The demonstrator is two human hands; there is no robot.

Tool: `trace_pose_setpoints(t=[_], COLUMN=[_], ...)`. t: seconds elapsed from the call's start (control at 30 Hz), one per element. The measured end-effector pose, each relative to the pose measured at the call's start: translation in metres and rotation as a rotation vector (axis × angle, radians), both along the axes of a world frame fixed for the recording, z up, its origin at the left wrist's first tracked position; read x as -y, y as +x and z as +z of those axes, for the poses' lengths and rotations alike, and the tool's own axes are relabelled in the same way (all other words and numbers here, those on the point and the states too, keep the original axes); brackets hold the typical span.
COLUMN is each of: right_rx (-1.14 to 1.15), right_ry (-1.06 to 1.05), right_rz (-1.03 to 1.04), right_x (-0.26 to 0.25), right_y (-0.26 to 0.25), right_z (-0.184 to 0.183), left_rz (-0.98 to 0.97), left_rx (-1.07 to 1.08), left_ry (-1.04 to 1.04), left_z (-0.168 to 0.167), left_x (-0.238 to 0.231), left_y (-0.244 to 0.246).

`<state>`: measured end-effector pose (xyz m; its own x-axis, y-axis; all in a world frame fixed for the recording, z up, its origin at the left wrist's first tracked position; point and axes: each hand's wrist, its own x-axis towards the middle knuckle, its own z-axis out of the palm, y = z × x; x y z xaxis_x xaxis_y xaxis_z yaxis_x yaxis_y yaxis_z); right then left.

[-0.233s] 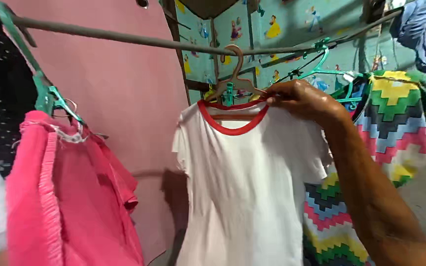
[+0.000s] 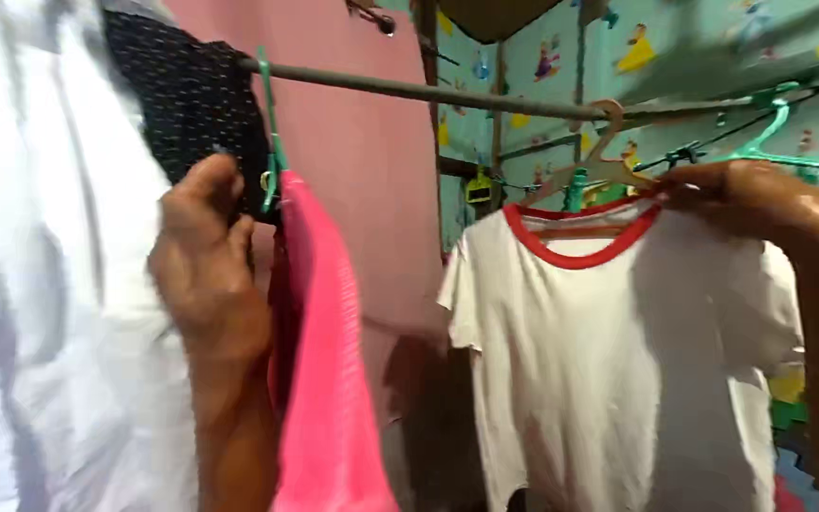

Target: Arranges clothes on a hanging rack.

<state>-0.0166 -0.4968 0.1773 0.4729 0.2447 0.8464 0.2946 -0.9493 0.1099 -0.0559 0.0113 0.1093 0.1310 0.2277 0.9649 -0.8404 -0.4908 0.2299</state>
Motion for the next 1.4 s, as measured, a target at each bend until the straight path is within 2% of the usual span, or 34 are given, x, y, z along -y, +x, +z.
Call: trace_pose_setpoints(t=[0.07, 0.17, 0.27, 0.33, 0.43, 0.53, 0.63, 0.8, 1.0, 1.17, 1.3, 1.4], right_rx=[-0.013, 0.031, 0.122, 0.109, 0.034, -0.013, -0.013, -0.010, -0.090, -0.083, 0.062, 0.178], right_ry=[0.051, 0.053, 0.023, 0.032, 0.088, 0.134, 0.163, 0.173, 0.194, 0.170, 0.111, 0.100], right_rz=[-0.031, -0.059, -0.021, -0.015, -0.036, -0.062, -0.035, 0.028, 0.057, 0.081, 0.140, 0.085], right_x=[0.001, 0.002, 0.007, 0.006, 0.001, -0.009, -0.014, -0.021, -0.012, -0.006, 0.002, -0.002], right_y=[-0.005, -0.019, -0.025, -0.028, -0.027, -0.023, -0.021, -0.013, 0.003, 0.006, 0.009, 0.000], right_z=[-0.007, -0.014, -0.014, -0.014, -0.016, -0.018, -0.021, -0.032, -0.030, -0.031, -0.042, -0.051], left_rz=[-0.005, -0.080, 0.178, 0.283, 0.264, 0.271, 0.250, -0.028, -0.091, -0.035, -0.076, -0.143], left_rx=[0.017, -0.114, -0.173, -0.155, -0.165, -0.189, -0.174, -0.234, -0.236, -0.235, -0.230, -0.255], left_ry=[0.060, 0.051, 0.143, 0.214, 0.295, 0.299, 0.332, 0.474, 0.515, 0.448, 0.434, 0.472], left_z=[0.021, 0.048, 0.061, 0.067, 0.079, 0.088, 0.091, 0.094, 0.096, 0.087, 0.079, 0.076], left_x=[-0.006, -0.005, 0.004, 0.010, 0.020, 0.050, 0.087, 0.138, 0.181, 0.194, 0.189, 0.179], left_y=[0.011, 0.025, 0.036, 0.044, 0.048, 0.048, 0.047, 0.073, 0.087, 0.090, 0.089, 0.086])
